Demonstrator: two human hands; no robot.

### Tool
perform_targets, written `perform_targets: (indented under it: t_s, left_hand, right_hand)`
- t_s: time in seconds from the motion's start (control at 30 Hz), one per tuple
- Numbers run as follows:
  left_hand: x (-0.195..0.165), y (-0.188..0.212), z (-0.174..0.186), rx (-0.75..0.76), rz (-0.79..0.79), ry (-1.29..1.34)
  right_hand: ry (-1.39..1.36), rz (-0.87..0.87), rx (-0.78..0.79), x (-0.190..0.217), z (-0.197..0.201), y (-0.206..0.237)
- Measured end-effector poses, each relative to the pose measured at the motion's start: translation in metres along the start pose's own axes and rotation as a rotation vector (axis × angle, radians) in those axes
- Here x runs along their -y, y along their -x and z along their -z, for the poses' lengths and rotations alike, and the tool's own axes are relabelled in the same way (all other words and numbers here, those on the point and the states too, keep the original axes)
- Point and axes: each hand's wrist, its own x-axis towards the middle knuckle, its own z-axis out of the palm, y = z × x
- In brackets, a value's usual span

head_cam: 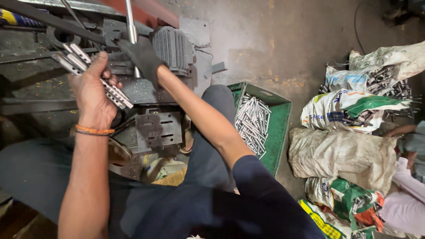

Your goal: The person sits on the floor at a bench grinding machine and holds perforated metal tubes against a spinning shaft to grind and polish their surfaces. They rotate and reposition the tubes by hand to work different sides, processing the pieces one at a time.

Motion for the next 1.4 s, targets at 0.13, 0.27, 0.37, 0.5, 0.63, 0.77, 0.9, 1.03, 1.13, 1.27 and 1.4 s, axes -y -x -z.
perform_targets:
  t_s: [0.13,0.27,0.37,0.5,0.63,0.77,0.9,1.03,1.13,1.27,1.4]
  left_hand:
    - [0.0,-0.001,0.0,0.025,-0.02,0.0]
    - [0.001,0.001,0.0,0.012,-0.031,-0.005]
    - [0.0,0.002,-0.001,0.016,-0.026,-0.004]
    - [0.002,0.001,-0.006,-0.007,-0.019,-0.009]
    - [0.006,-0.004,-0.012,-0.007,-0.01,0.006]
    - [0.011,-0.008,-0.014,-0.022,0.026,0.017]
    - [0.012,-0.008,-0.012,-0.003,0.011,0.007]
    - [0.01,-0.007,-0.014,0.007,0.0,0.021]
    - [0.007,-0.005,-0.015,-0.007,-0.01,0.01]
    - [0.006,-0.003,-0.018,-0.038,-0.021,0.007]
    - [0.005,-0.003,-0.018,-0.026,-0.023,0.012]
  right_hand:
    - [-0.062,-0.011,0.049,0.007,0.0,-0.004]
    - [-0.01,-0.053,0.005,0.017,-0.002,-0.019]
    - [-0.016,0.018,0.11,0.021,0.003,-0.027]
    - [0.027,0.035,0.125,0.028,0.005,-0.033]
    - [-0.163,-0.05,0.19,0.037,0.002,-0.039]
    - [-0.332,-0.095,0.255,0.041,-0.002,-0.044]
    - [-0.414,-0.113,0.276,0.038,-0.006,-0.048]
    - [-0.449,-0.12,0.27,0.037,-0.006,-0.05]
    - [-0.465,-0.12,0.266,0.038,-0.007,-0.051]
    - [-0.467,-0.138,0.234,0.039,-0.005,-0.047]
    - [-0.486,-0.161,0.239,0.039,-0.004,-0.046]
